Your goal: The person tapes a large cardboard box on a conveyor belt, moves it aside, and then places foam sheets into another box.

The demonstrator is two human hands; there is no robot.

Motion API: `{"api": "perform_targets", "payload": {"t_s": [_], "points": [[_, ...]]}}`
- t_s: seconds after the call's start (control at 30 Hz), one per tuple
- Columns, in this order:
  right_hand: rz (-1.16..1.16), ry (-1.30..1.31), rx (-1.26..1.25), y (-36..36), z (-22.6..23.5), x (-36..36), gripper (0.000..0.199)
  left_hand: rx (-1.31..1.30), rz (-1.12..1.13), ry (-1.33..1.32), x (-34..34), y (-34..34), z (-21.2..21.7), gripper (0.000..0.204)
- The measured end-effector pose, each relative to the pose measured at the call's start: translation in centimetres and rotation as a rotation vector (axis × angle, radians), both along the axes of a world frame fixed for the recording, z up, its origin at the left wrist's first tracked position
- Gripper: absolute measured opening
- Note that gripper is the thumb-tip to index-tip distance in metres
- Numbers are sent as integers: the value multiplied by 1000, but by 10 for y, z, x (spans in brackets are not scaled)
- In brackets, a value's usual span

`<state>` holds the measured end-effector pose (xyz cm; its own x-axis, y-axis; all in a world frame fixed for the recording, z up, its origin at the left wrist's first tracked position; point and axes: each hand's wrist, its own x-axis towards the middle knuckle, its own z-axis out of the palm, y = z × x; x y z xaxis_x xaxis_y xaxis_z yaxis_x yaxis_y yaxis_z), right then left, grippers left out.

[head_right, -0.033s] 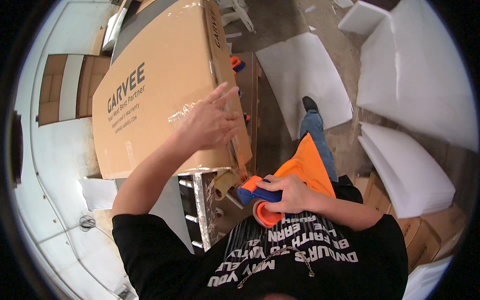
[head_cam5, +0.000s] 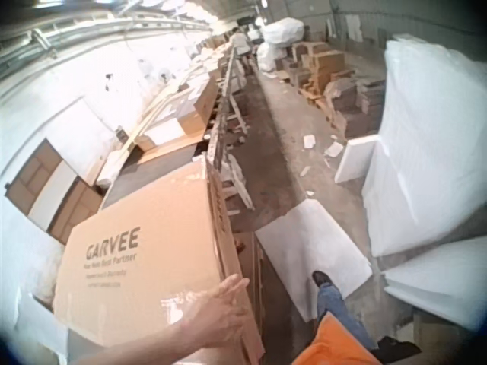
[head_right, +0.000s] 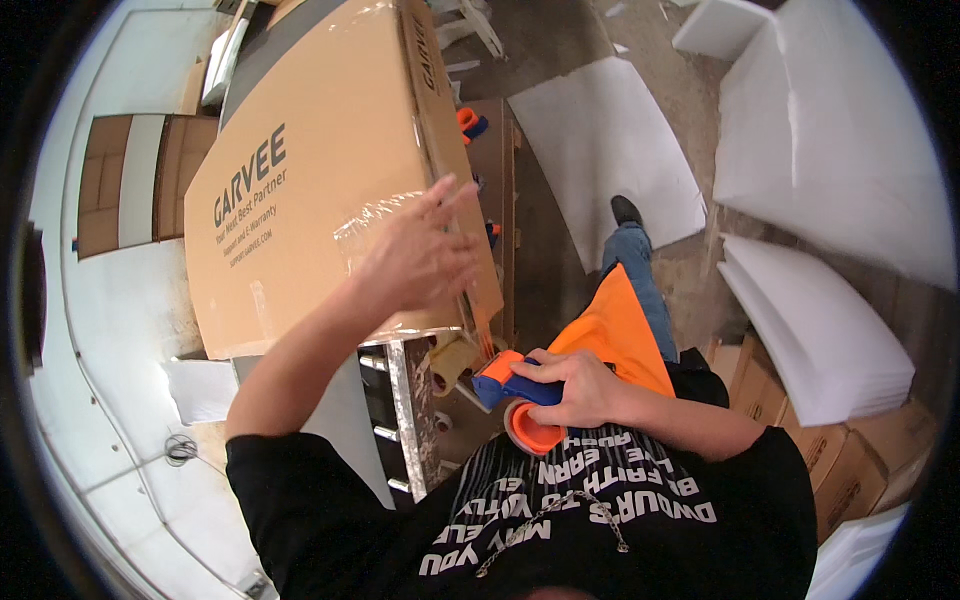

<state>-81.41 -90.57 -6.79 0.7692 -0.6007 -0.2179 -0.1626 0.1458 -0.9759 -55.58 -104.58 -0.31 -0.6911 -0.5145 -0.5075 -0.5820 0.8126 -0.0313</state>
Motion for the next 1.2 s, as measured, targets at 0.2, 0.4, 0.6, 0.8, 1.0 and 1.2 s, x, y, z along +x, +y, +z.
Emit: {"api": "perform_targets", "payload": {"t_s": [0.2,0.4,0.6,0.8,1.0,1.2], "points": [[238,279,-95,-22,52,90,46,54,95,243,-9,71,17,34],[138,-18,-36,1,-49,51,50,-230,105,466,12,93,-8,99],[-259,-252,335,-115,-33,-2,47,-248,251,480,19,100,-19,119],[26,69,-135,5,-6,55,37,-229,265,515,13,100,-11,110],[96,-91,-20,4,-73,25,46,-310,233,437,18,104,-18,112],[0,-364,350,-129,-85,-1,52,-277,307,447,19,117,-25,91]]}}
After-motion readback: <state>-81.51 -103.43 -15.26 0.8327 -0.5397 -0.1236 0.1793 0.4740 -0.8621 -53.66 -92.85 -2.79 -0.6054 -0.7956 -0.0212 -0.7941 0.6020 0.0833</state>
